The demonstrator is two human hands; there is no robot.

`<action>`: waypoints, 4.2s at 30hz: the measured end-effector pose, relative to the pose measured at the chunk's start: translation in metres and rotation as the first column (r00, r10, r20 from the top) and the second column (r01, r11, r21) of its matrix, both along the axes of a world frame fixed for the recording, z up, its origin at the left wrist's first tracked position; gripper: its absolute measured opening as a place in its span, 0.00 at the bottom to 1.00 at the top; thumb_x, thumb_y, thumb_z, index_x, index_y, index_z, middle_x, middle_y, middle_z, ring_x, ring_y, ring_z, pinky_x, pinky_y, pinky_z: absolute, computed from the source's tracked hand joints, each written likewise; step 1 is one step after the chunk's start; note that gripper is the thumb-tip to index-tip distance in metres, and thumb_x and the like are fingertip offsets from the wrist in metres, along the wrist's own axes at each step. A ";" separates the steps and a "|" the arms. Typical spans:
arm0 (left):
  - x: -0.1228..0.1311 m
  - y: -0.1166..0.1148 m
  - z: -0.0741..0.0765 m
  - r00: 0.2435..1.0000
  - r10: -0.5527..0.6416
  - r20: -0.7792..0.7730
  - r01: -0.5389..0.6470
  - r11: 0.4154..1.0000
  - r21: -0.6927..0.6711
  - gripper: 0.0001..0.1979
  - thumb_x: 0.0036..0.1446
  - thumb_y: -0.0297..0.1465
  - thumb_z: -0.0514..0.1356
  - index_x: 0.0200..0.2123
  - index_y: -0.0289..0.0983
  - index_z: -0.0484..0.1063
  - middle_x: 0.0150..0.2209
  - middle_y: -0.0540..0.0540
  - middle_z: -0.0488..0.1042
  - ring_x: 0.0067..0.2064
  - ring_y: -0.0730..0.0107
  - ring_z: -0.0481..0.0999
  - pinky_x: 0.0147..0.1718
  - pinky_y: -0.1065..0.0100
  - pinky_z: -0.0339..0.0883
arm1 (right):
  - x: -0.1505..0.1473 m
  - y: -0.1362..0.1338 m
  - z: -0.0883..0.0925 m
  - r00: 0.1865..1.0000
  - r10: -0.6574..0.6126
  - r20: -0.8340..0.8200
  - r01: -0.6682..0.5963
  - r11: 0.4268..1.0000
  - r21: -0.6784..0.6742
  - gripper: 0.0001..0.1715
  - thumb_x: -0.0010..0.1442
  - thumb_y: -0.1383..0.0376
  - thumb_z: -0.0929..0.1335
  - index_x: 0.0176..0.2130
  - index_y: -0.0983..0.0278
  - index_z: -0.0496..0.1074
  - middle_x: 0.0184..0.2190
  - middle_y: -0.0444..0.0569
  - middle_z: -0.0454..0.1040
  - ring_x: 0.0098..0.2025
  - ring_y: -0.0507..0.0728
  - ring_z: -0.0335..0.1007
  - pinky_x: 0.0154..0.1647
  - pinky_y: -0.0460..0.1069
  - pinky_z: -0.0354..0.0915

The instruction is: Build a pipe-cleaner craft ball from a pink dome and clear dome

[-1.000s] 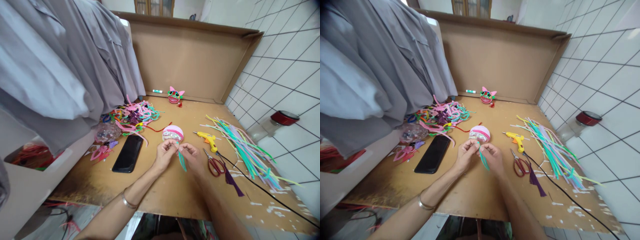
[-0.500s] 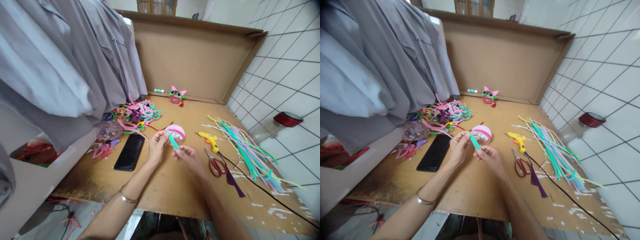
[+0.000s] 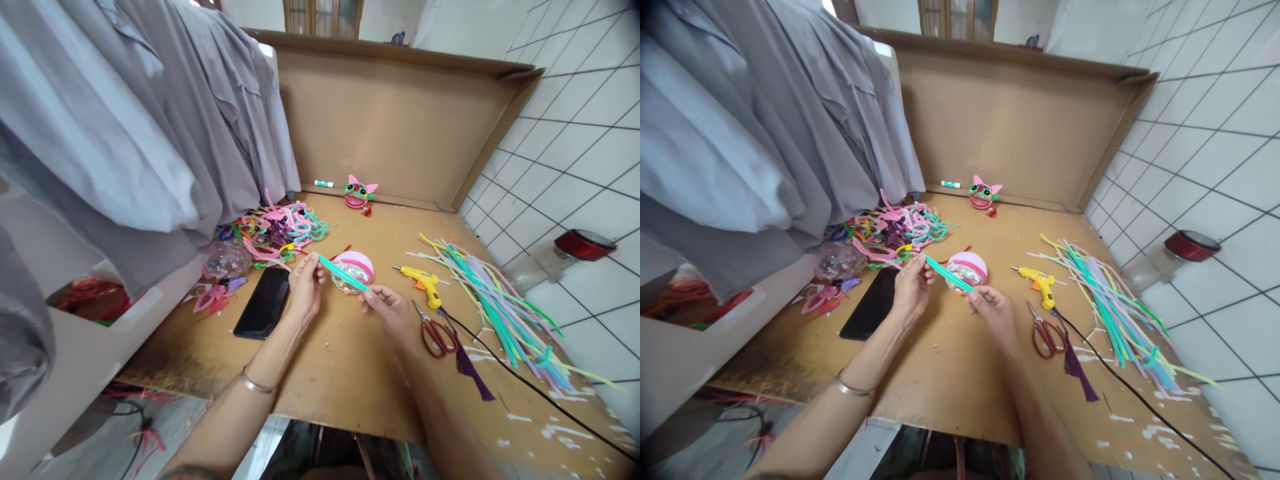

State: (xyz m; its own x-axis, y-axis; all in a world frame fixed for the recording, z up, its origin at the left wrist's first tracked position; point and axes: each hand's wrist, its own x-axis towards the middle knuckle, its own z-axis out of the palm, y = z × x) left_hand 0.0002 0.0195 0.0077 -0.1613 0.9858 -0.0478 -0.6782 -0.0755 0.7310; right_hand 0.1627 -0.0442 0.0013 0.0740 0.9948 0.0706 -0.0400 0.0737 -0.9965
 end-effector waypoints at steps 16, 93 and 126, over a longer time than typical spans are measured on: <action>0.007 0.000 -0.007 0.989 -0.111 0.100 0.118 0.991 -0.061 0.20 0.35 0.36 0.74 0.25 0.34 0.67 0.21 0.55 0.66 0.22 0.83 0.63 0.19 0.79 0.53 | 0.013 0.012 -0.021 0.959 -0.283 -0.017 0.284 0.954 0.094 0.16 0.50 0.52 0.73 0.27 0.62 0.74 0.22 0.44 0.73 0.25 0.51 0.64 0.28 0.47 0.62; 0.034 0.032 -0.055 0.993 0.036 -0.112 -0.046 0.996 -0.080 0.07 0.48 0.30 0.63 0.25 0.36 0.66 0.28 0.52 0.71 0.32 0.76 0.69 0.38 0.74 0.62 | 0.024 0.045 -0.043 0.936 -0.350 0.028 0.333 0.911 0.245 0.14 0.51 0.53 0.70 0.31 0.61 0.70 0.46 0.53 0.77 0.51 0.60 0.70 0.54 0.55 0.61; 0.037 0.039 -0.064 0.979 -0.013 -0.202 -0.004 0.997 -0.082 0.07 0.46 0.31 0.63 0.23 0.35 0.67 0.21 0.54 0.68 0.24 0.78 0.64 0.30 0.74 0.59 | 0.026 0.062 -0.055 0.917 -0.397 -0.025 0.393 0.892 0.225 0.14 0.47 0.55 0.72 0.30 0.63 0.75 0.35 0.50 0.80 0.41 0.59 0.74 0.49 0.56 0.66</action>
State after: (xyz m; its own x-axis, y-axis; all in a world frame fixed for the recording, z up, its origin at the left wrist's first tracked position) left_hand 0.0371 0.0584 -0.0564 -0.1714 0.9806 -0.0952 -0.5162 -0.0071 0.8564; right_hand 0.1892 0.0174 -0.0540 0.4536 0.8424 0.2908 0.0588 0.2973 -0.9530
